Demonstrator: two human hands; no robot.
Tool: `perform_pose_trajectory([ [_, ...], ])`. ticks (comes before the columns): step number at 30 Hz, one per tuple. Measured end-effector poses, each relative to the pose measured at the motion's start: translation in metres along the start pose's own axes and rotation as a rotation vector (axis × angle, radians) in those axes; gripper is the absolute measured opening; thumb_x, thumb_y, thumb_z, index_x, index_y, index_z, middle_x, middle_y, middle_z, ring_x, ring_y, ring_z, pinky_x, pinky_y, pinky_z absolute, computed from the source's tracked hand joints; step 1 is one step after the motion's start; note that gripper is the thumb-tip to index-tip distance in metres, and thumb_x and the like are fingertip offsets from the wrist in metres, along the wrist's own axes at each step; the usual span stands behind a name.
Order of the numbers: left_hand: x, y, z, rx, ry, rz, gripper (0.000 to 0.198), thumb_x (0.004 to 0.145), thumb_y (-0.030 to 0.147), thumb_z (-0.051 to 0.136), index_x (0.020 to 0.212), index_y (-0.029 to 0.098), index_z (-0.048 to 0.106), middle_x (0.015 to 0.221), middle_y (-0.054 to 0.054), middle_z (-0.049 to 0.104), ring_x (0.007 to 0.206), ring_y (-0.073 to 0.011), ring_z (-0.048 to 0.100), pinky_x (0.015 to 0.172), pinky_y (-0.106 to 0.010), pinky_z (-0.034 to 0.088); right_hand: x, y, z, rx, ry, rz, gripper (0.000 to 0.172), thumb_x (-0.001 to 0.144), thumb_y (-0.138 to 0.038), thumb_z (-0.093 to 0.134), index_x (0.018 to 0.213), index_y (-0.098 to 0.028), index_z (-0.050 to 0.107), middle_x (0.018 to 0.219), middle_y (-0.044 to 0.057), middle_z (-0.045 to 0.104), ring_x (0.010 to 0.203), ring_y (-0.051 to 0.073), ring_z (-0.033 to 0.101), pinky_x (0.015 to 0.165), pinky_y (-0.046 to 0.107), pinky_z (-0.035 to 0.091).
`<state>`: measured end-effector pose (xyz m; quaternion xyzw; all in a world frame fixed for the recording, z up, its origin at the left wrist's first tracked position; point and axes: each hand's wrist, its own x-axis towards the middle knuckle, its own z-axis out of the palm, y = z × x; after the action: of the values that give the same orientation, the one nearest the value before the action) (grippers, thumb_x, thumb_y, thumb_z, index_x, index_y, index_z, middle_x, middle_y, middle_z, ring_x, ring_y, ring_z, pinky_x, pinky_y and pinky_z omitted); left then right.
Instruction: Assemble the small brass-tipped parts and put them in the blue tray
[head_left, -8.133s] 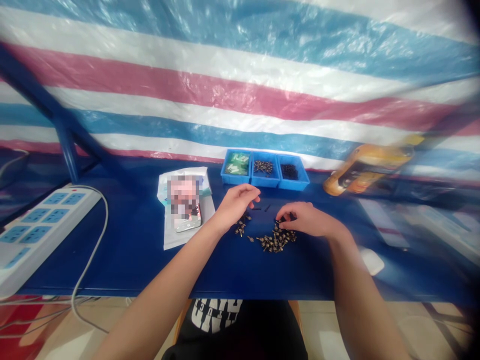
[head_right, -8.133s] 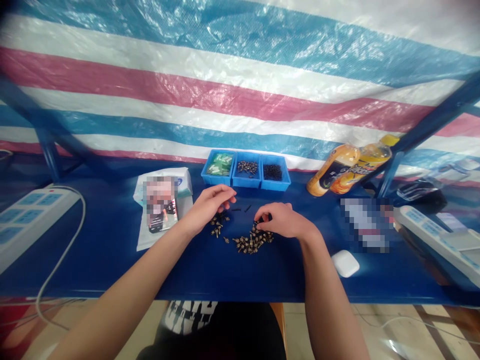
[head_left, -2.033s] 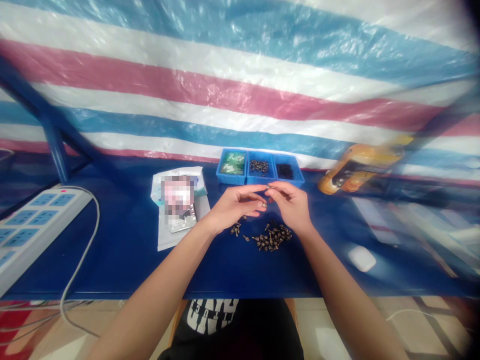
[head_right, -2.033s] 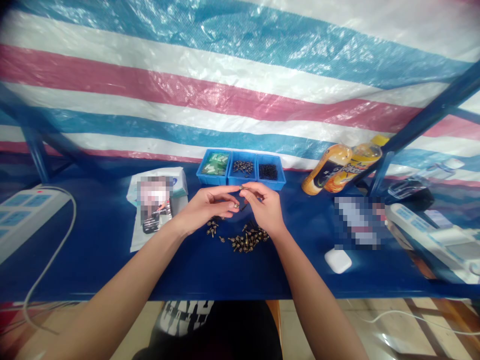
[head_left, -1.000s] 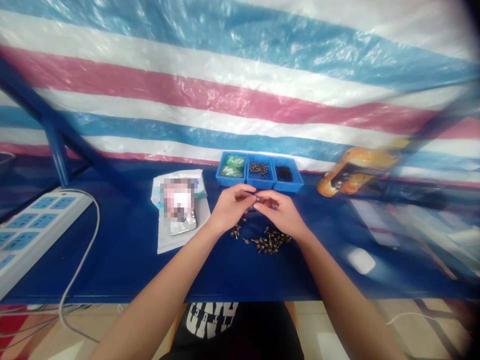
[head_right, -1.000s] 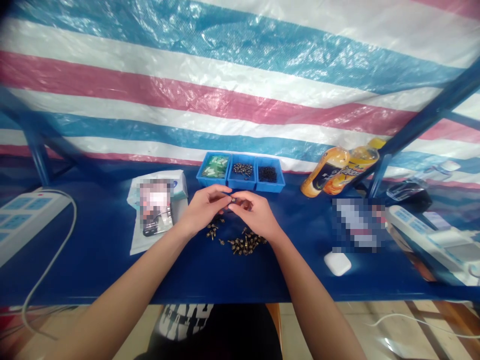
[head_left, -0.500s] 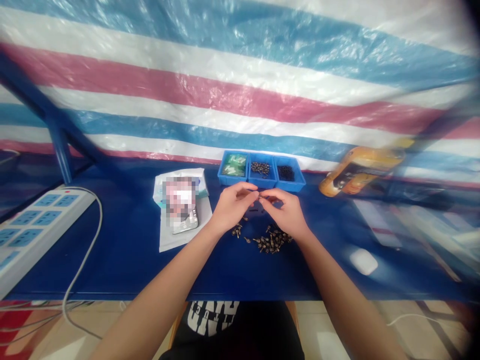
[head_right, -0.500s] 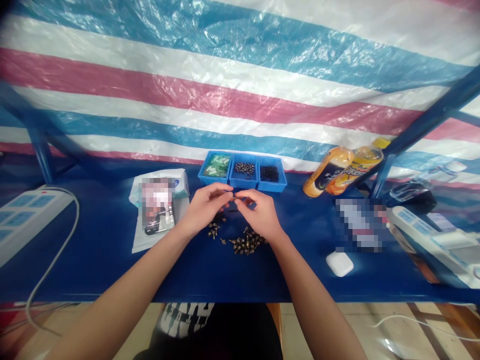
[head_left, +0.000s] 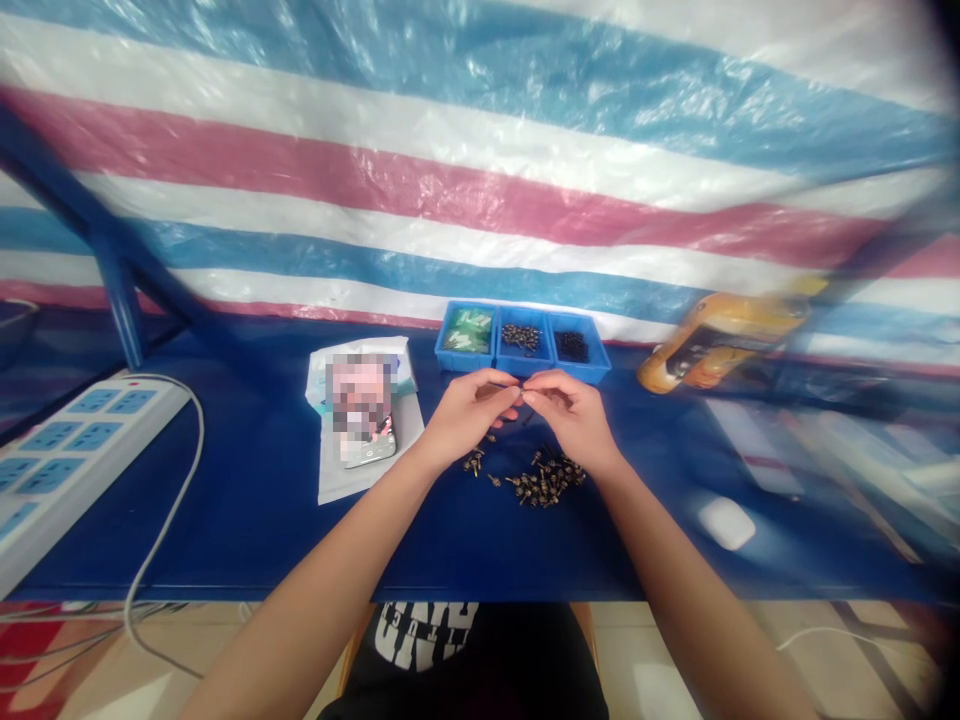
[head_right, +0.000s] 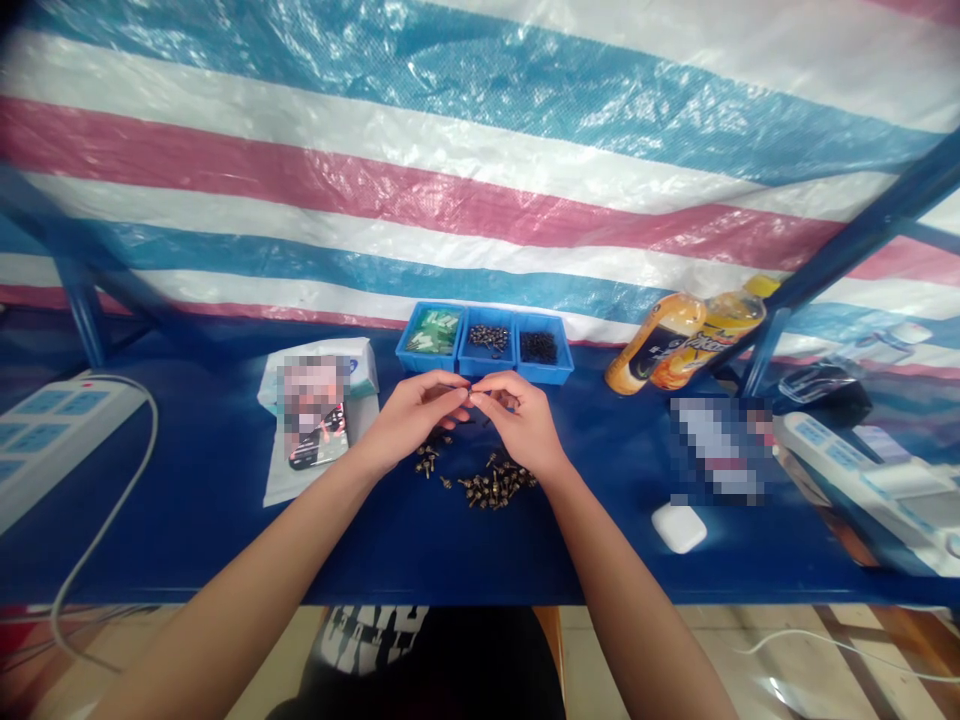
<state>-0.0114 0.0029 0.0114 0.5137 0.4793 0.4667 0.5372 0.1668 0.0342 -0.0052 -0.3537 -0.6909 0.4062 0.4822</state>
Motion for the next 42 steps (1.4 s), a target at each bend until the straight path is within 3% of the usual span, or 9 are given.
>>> perform_pose_trajectory([
  [14, 0.001, 0.0, -0.002, -0.048, -0.007, -0.016, 0.028, 0.077, 0.038, 0.076, 0.092, 0.016, 0.069, 0.084, -0.006, 0.073, 0.08, -0.0163, 0.069, 0.066, -0.025, 0.049, -0.003, -0.006, 0.0, -0.238, -0.03, -0.077, 0.016, 0.089, -0.036, 0.064, 0.095, -0.024, 0.072, 0.092, 0.003, 0.074, 0.083, 0.02, 0.066, 0.08, 0.035, 0.051],
  [21, 0.001, 0.002, -0.003, -0.031, 0.096, -0.04, 0.032, 0.082, 0.047, 0.069, 0.09, 0.017, 0.069, 0.086, -0.006, 0.072, 0.075, -0.0137, 0.065, 0.063, -0.023, 0.045, -0.002, -0.003, 0.0, -0.238, -0.025, 0.139, 0.04, 0.093, -0.049, 0.055, 0.066, -0.019, 0.059, 0.059, -0.002, 0.055, 0.057, 0.014, 0.052, 0.058, 0.028, 0.042],
  [23, 0.002, 0.002, -0.004, -0.021, 0.13, -0.038, 0.031, 0.082, 0.047, 0.069, 0.09, 0.017, 0.069, 0.085, -0.005, 0.071, 0.074, -0.013, 0.063, 0.063, -0.023, 0.045, 0.0, 0.002, -0.001, -0.149, 0.052, 0.178, 0.031, 0.09, -0.05, 0.06, 0.087, -0.019, 0.065, 0.067, -0.002, 0.059, 0.058, 0.013, 0.055, 0.059, 0.028, 0.045],
  [25, 0.002, 0.002, -0.004, -0.017, 0.146, -0.039, 0.03, 0.082, 0.047, 0.069, 0.089, 0.017, 0.068, 0.084, -0.004, 0.07, 0.073, -0.0127, 0.062, 0.063, -0.023, 0.044, 0.002, 0.007, -0.003, -0.081, 0.112, 0.203, 0.039, 0.087, -0.05, 0.064, 0.114, -0.022, 0.062, 0.078, -0.001, 0.064, 0.06, 0.014, 0.058, 0.061, 0.029, 0.049],
  [27, 0.003, 0.002, -0.004, -0.013, 0.15, -0.038, 0.03, 0.082, 0.046, 0.068, 0.088, 0.017, 0.068, 0.083, -0.004, 0.07, 0.072, -0.0125, 0.061, 0.063, -0.023, 0.044, 0.003, 0.012, -0.007, -0.125, 0.111, 0.21, 0.044, 0.087, -0.048, 0.064, 0.123, -0.023, 0.06, 0.08, 0.0, 0.065, 0.061, 0.015, 0.059, 0.062, 0.03, 0.049],
  [31, 0.003, 0.003, -0.004, 0.015, 0.154, -0.021, 0.029, 0.083, 0.046, 0.067, 0.087, 0.017, 0.068, 0.081, -0.004, 0.069, 0.071, -0.0123, 0.06, 0.062, -0.023, 0.043, 0.002, 0.016, -0.015, -0.429, -0.051, 0.071, 0.021, 0.091, -0.036, 0.058, 0.103, -0.025, 0.072, 0.088, 0.004, 0.07, 0.076, 0.019, 0.062, 0.074, 0.035, 0.049],
  [35, 0.003, 0.002, -0.004, 0.045, 0.154, 0.006, 0.028, 0.083, 0.046, 0.067, 0.086, 0.017, 0.068, 0.081, -0.004, 0.068, 0.072, -0.0132, 0.06, 0.062, -0.023, 0.043, -0.003, 0.01, -0.016, -0.677, -0.287, -0.011, 0.019, 0.091, -0.03, 0.06, 0.1, -0.031, 0.076, 0.1, 0.004, 0.07, 0.095, 0.023, 0.058, 0.088, 0.042, 0.043],
  [39, 0.004, -0.001, -0.004, 0.071, 0.155, 0.041, 0.028, 0.085, 0.045, 0.065, 0.085, 0.018, 0.068, 0.081, -0.003, 0.068, 0.072, -0.0135, 0.06, 0.062, -0.023, 0.043, -0.007, 0.009, -0.007, -0.829, -0.313, 0.005, 0.021, 0.091, -0.039, 0.063, 0.107, -0.035, 0.075, 0.111, 0.006, 0.068, 0.105, 0.028, 0.052, 0.089, 0.045, 0.037],
  [42, 0.004, -0.003, -0.004, 0.085, 0.141, 0.066, 0.027, 0.085, 0.044, 0.065, 0.084, 0.018, 0.068, 0.08, -0.003, 0.068, 0.071, -0.0137, 0.06, 0.062, -0.024, 0.044, -0.008, 0.012, 0.001, -0.891, -0.296, -0.012, 0.016, 0.091, -0.037, 0.064, 0.098, -0.034, 0.078, 0.115, 0.006, 0.068, 0.109, 0.029, 0.05, 0.088, 0.047, 0.035],
])
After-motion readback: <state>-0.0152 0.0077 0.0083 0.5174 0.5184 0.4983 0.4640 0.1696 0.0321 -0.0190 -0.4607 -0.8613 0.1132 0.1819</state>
